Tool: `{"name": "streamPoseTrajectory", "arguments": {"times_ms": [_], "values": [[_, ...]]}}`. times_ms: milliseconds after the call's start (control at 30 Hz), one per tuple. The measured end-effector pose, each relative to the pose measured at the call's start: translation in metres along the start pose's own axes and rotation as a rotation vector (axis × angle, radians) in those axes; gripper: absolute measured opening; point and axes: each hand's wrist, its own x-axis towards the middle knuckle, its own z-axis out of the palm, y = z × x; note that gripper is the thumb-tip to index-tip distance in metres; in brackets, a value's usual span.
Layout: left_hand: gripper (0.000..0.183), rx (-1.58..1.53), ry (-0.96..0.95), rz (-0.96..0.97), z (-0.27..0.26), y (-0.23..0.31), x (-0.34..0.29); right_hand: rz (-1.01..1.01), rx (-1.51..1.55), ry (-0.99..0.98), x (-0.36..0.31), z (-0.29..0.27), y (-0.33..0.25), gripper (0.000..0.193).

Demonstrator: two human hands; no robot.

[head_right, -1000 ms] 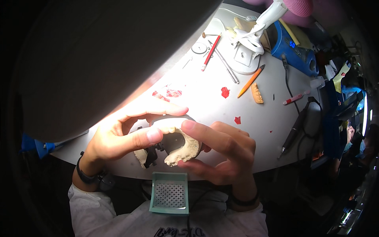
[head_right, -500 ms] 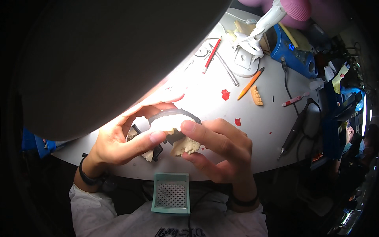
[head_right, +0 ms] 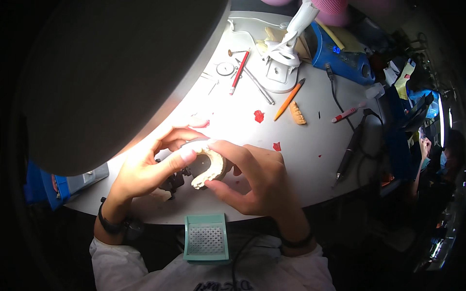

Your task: Assembling, checking the fit, and refining dental molds using a rotary tool.

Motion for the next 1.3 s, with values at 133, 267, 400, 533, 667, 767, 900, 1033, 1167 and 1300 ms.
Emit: {"name": "streamPoseTrajectory", "arguments": {"times_ms": [133,267,400,533,667,767,900,1033,1167,1300], "values": [[0.05,-0.047,-0.001,-0.07,-0.004,0.001,0.004,0.013,-0.064,-0.025,-0.001,-0.003,0.001,0.059],[0.049,-0.028,0.019,-0.055,-0.006,-0.007,0.008,0.013,-0.083,-0.021,0.001,-0.002,-0.001,0.058],[0.048,-0.017,0.033,0.022,-0.005,-0.007,0.011,0.002,-0.069,-0.018,0.0,0.0,0.004,0.057],[0.043,-0.052,0.05,-0.012,-0.001,-0.007,0.007,-0.049,-0.063,-0.004,0.003,0.001,0.004,0.057],[0.035,-0.03,0.077,0.066,0.005,-0.007,0.007,-0.079,-0.069,-0.015,0.002,0.003,0.006,0.058],[0.033,0.083,0.039,0.27,-0.003,-0.024,0.011,-0.029,-0.079,-0.017,0.002,0.003,0.003,0.057],[0.033,0.169,-0.006,0.466,-0.007,-0.036,0.014,-0.025,-0.057,-0.011,0.001,0.004,0.002,0.057],[0.034,0.077,0.019,0.257,-0.002,-0.015,0.011,-0.013,-0.057,-0.004,0.0,0.003,0.001,0.057],[0.04,-0.019,0.013,0.145,-0.002,-0.002,0.004,0.012,-0.065,0.022,0.0,0.001,0.001,0.058],[0.045,-0.131,-0.026,0.294,0.005,0.007,-0.007,-0.057,-0.002,0.148,0.004,0.002,0.001,0.054]]}}
